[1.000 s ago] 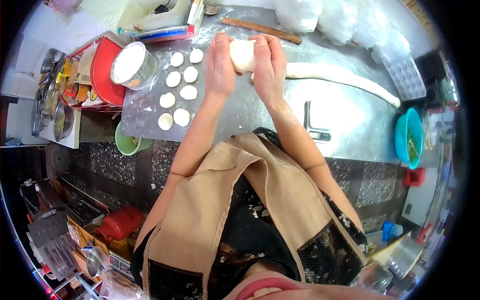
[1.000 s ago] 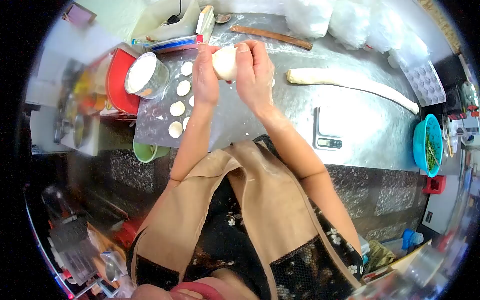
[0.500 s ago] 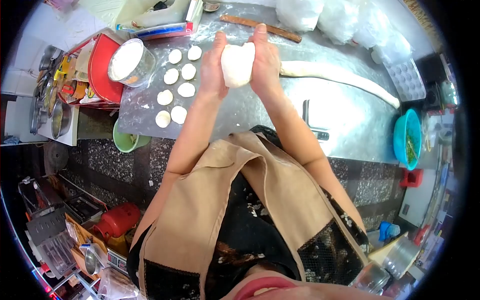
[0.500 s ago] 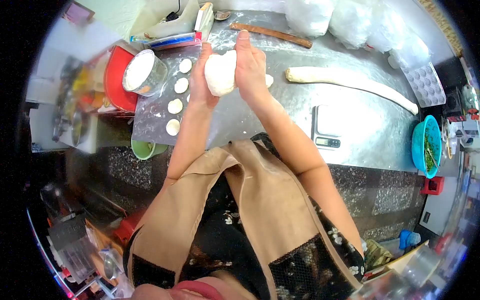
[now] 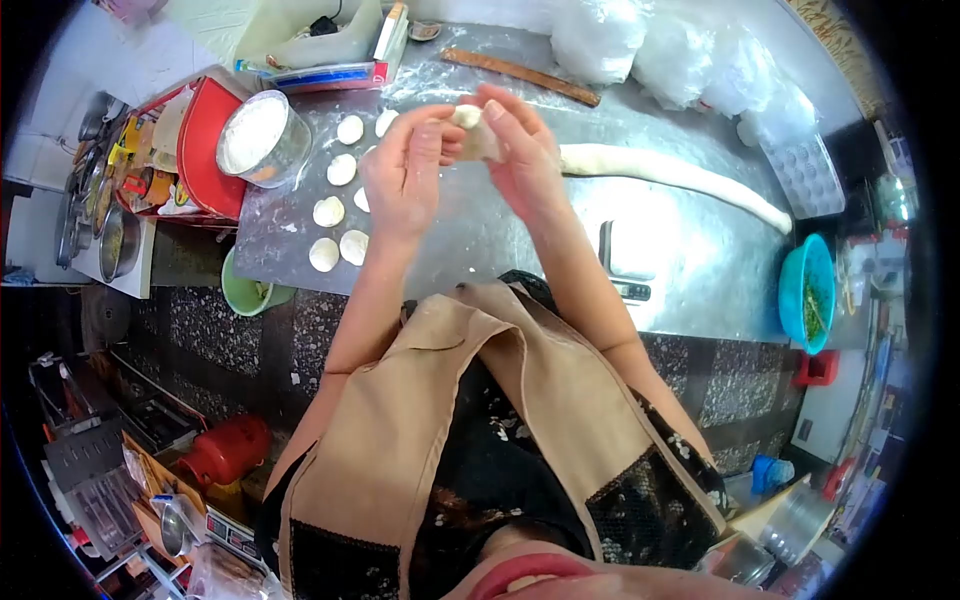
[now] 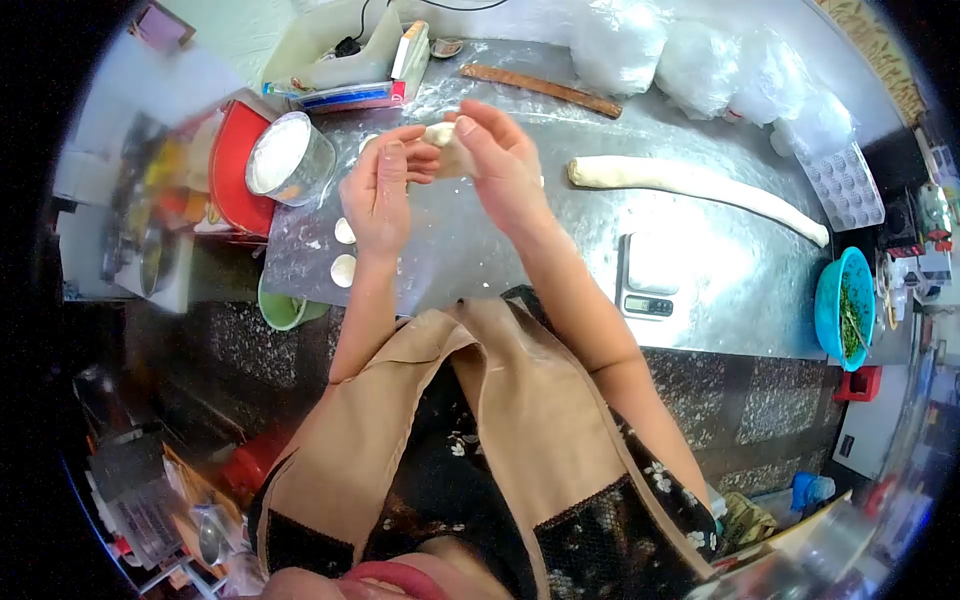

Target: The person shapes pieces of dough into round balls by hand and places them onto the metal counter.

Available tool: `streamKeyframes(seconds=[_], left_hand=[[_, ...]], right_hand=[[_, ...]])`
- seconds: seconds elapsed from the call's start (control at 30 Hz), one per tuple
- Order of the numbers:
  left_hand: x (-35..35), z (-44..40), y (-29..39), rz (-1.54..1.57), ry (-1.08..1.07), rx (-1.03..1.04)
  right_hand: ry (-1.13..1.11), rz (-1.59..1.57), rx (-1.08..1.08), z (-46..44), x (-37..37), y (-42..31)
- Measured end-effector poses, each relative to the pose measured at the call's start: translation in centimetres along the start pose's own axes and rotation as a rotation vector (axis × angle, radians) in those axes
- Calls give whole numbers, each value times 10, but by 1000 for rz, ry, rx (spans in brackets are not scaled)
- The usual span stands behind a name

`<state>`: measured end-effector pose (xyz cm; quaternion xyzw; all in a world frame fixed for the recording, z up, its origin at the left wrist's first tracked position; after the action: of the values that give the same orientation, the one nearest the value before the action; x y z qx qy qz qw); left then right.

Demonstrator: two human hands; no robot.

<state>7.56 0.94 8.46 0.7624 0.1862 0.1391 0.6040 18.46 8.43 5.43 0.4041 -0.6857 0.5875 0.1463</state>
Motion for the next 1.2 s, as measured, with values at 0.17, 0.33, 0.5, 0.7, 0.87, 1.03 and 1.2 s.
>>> streamKeyframes(seconds=[0.17, 0.33, 0.5, 0.7, 0.87, 1.03, 1.2], left_hand=[[0, 11, -17, -145, 54, 318], [-13, 16, -5, -146, 386, 504], [8, 5, -11, 146, 17, 198], [15, -6, -24, -160, 168, 325], [18, -17, -34, -332, 164, 416], [20, -18, -34, -104, 102, 265], [20, -25, -4, 185, -237, 151]], right_hand=[[39, -360, 324, 13, 17, 1], [-16, -230, 234, 15, 24, -6], [-58, -178, 259, 22, 34, -4], [5, 380, -231, 21, 36, 9], [0, 416, -238, 11, 22, 20], [1, -217, 158, 1, 22, -2], [-140, -229, 351, -19, 16, -31]])
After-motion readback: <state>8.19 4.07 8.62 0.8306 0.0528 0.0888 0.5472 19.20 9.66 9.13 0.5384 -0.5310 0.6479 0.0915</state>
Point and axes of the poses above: each hand's wrist, its own z-axis away from the middle knuckle, its own x-axis out of the palm, y = z × x, the point moved 2 cm from there along -z, towards the middle knuckle, and after that the axes turned 14 degrees about -x, right-handed, at the moved point
